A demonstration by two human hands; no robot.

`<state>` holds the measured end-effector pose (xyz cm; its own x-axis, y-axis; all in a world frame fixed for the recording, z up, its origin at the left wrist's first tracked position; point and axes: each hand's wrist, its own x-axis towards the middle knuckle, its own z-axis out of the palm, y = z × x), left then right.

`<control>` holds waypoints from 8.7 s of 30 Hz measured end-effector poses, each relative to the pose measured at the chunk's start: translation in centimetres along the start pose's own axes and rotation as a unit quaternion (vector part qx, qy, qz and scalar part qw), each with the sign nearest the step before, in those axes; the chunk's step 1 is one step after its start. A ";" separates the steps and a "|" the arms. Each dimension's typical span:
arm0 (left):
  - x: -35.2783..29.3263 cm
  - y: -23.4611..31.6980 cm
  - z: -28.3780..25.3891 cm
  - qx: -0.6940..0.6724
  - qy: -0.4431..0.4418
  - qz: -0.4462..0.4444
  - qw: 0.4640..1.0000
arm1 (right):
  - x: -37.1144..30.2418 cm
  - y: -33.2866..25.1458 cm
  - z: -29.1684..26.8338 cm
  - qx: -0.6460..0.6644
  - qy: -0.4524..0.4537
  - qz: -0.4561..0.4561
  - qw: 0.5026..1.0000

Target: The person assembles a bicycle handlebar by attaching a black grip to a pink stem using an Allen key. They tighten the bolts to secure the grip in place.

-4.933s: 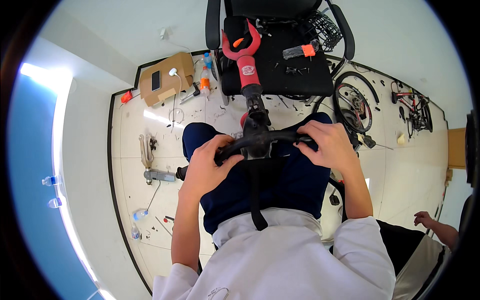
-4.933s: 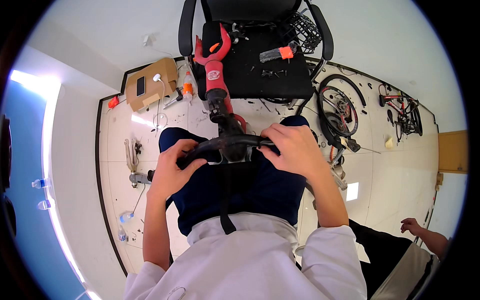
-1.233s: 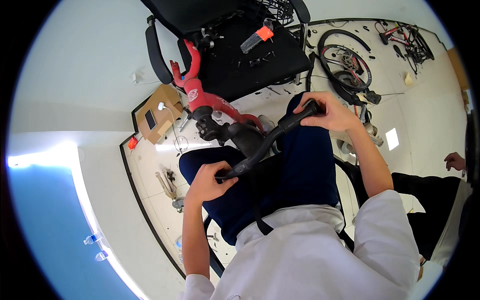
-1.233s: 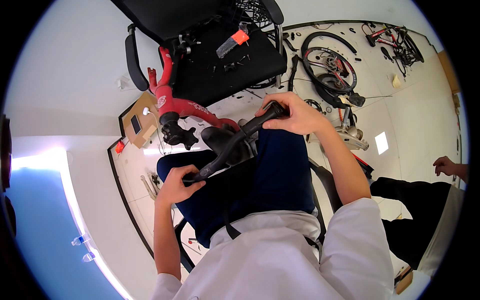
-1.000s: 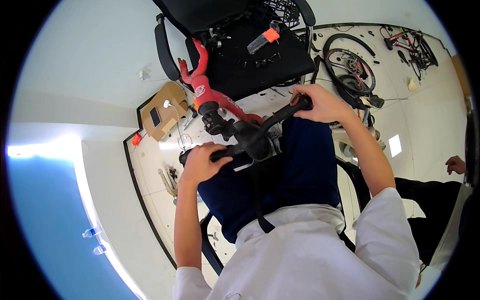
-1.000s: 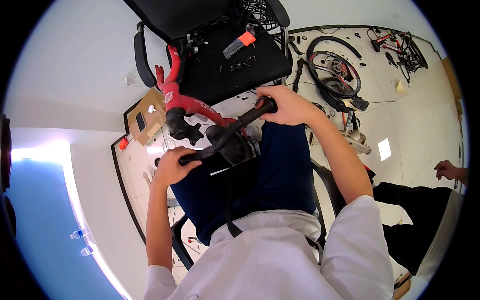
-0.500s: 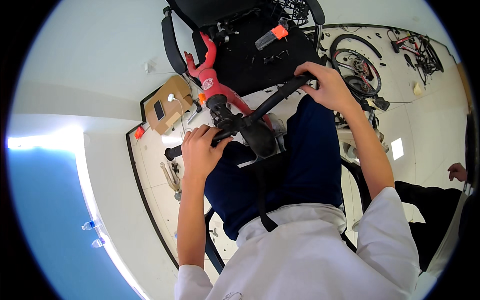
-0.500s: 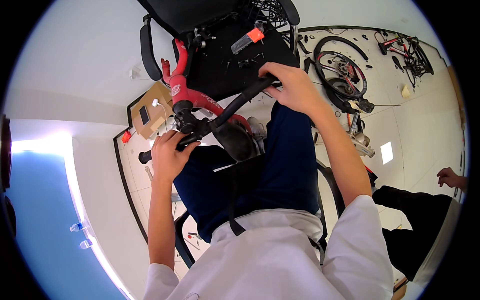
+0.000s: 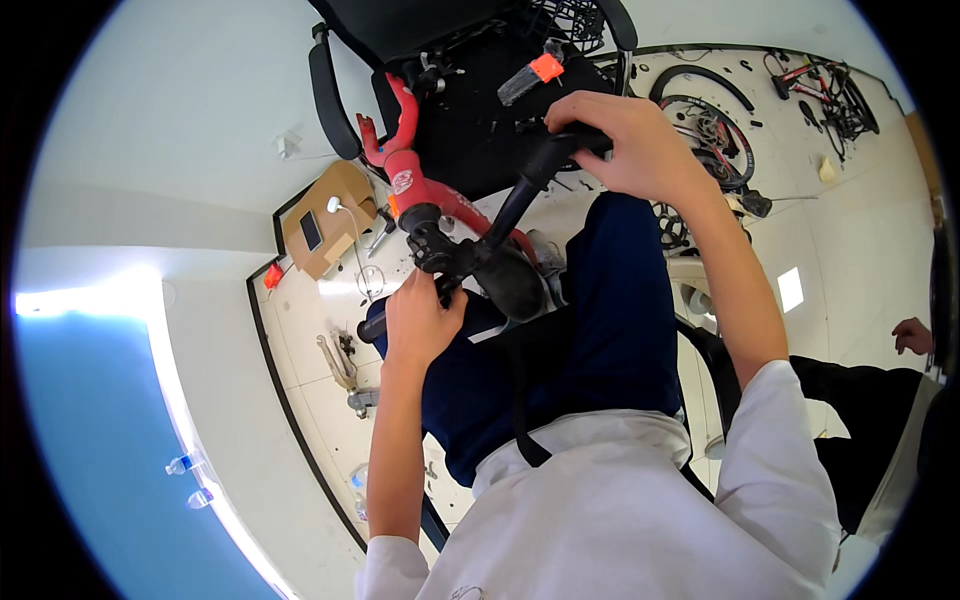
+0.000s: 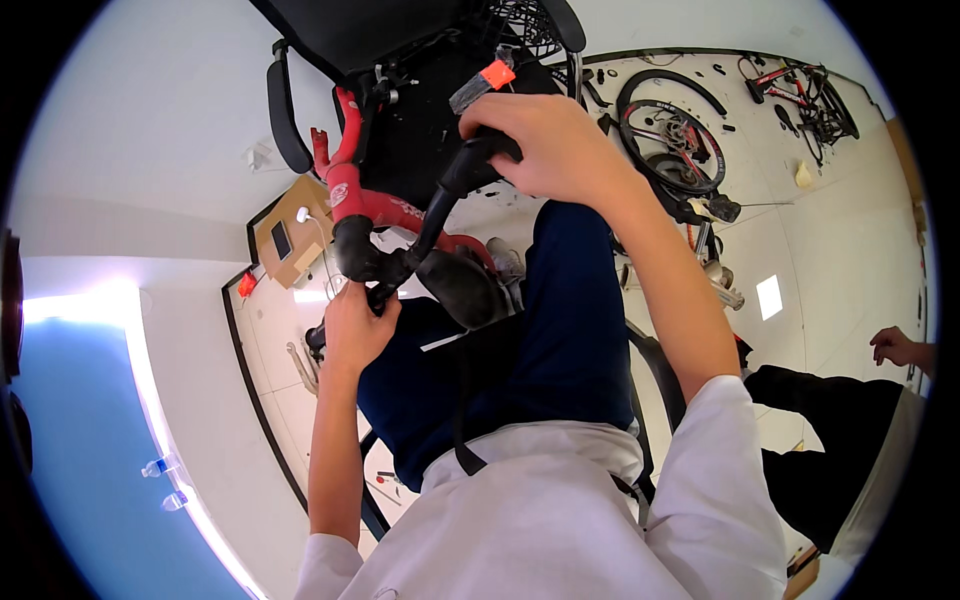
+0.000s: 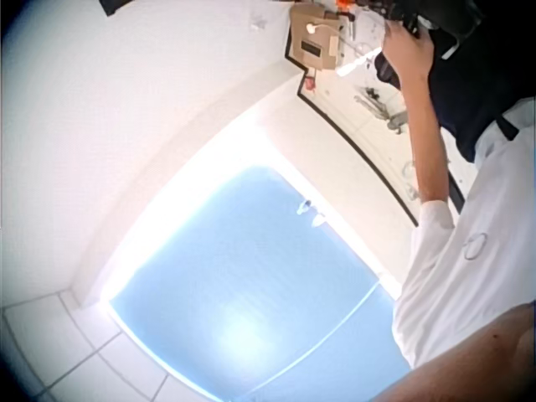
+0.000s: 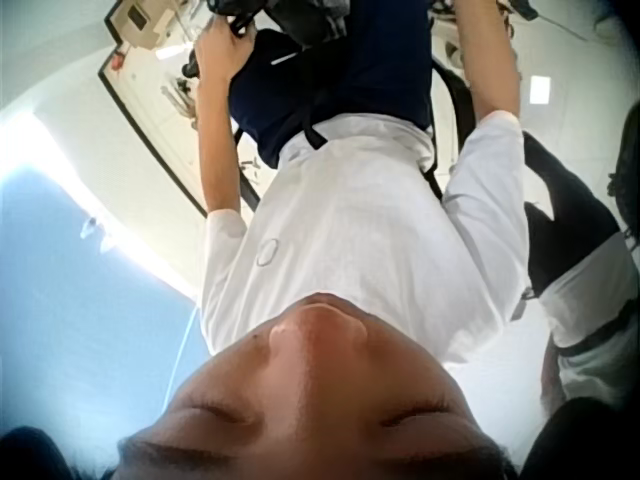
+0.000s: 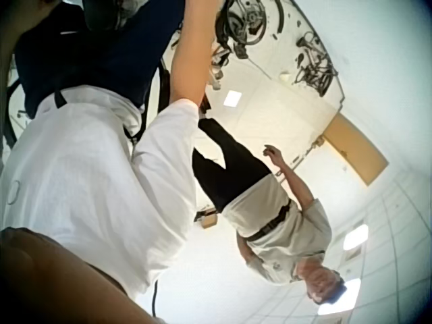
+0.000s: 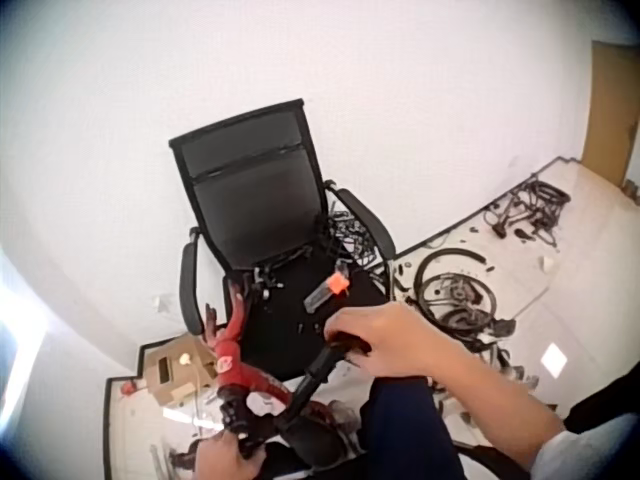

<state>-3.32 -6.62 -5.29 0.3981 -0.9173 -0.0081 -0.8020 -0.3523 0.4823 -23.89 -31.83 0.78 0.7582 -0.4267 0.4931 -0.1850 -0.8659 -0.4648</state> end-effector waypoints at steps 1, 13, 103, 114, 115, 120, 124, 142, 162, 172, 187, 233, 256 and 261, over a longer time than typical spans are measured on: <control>-0.1 -0.2 0.4 0.000 0.008 0.003 1.000 | -0.3 -0.1 0.4 0.009 0.025 -0.001 1.000; -0.8 -0.7 2.2 -0.087 0.045 0.030 0.995 | -6.4 -8.6 13.3 0.531 -0.043 0.394 0.749; -0.1 0.4 -10.0 -0.020 0.165 0.079 0.983 | 1.5 -8.5 3.9 0.126 -0.154 0.074 0.977; -1.7 2.1 -9.3 -0.028 0.324 0.111 0.939 | -0.1 2.1 -1.3 0.244 0.008 0.273 0.931; -2.7 1.8 -8.6 -0.046 0.355 0.131 0.924 | -0.7 4.2 -0.7 0.257 0.031 0.265 0.929; -8.0 0.5 -0.1 -0.195 0.241 0.014 0.951 | -3.5 11.5 5.6 0.157 -0.053 0.364 0.917; -13.6 -2.0 8.6 -0.250 0.143 -0.226 0.931 | 0.3 12.9 10.7 0.011 -0.142 0.269 0.952; -11.5 -1.9 7.9 -0.280 0.118 -0.204 0.931 | 10.8 8.2 7.5 0.084 -0.134 0.218 0.963; -9.8 -0.6 0.9 -0.215 -0.055 -0.021 0.975 | 8.0 -11.6 5.3 0.098 -0.249 -0.015 0.963; -9.8 -1.3 1.0 -0.208 -0.069 -0.032 0.975 | 10.2 -13.3 4.9 -0.012 -0.352 -0.010 0.936; 1.0 2.4 -13.4 -0.044 0.185 0.169 0.967 | 7.4 -9.1 5.2 0.252 -0.234 0.033 0.938; 4.7 3.8 -10.0 -0.082 0.045 0.117 0.989 | 1.7 17.6 13.6 0.047 -0.130 0.305 0.942; 3.8 3.6 -9.4 -0.059 0.111 0.104 0.987 | 9.3 -0.6 3.5 0.414 -0.206 0.207 0.862; 3.6 3.7 -9.5 -0.069 0.114 0.094 0.987 | 10.3 -5.4 3.9 0.408 -0.301 0.188 0.841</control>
<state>-0.62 -9.45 4.82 0.3498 -0.8933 0.2821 -0.8097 -0.1369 0.5706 -12.58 -30.49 5.52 0.9666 -0.2084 -0.1491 -0.1778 -0.1264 -0.9759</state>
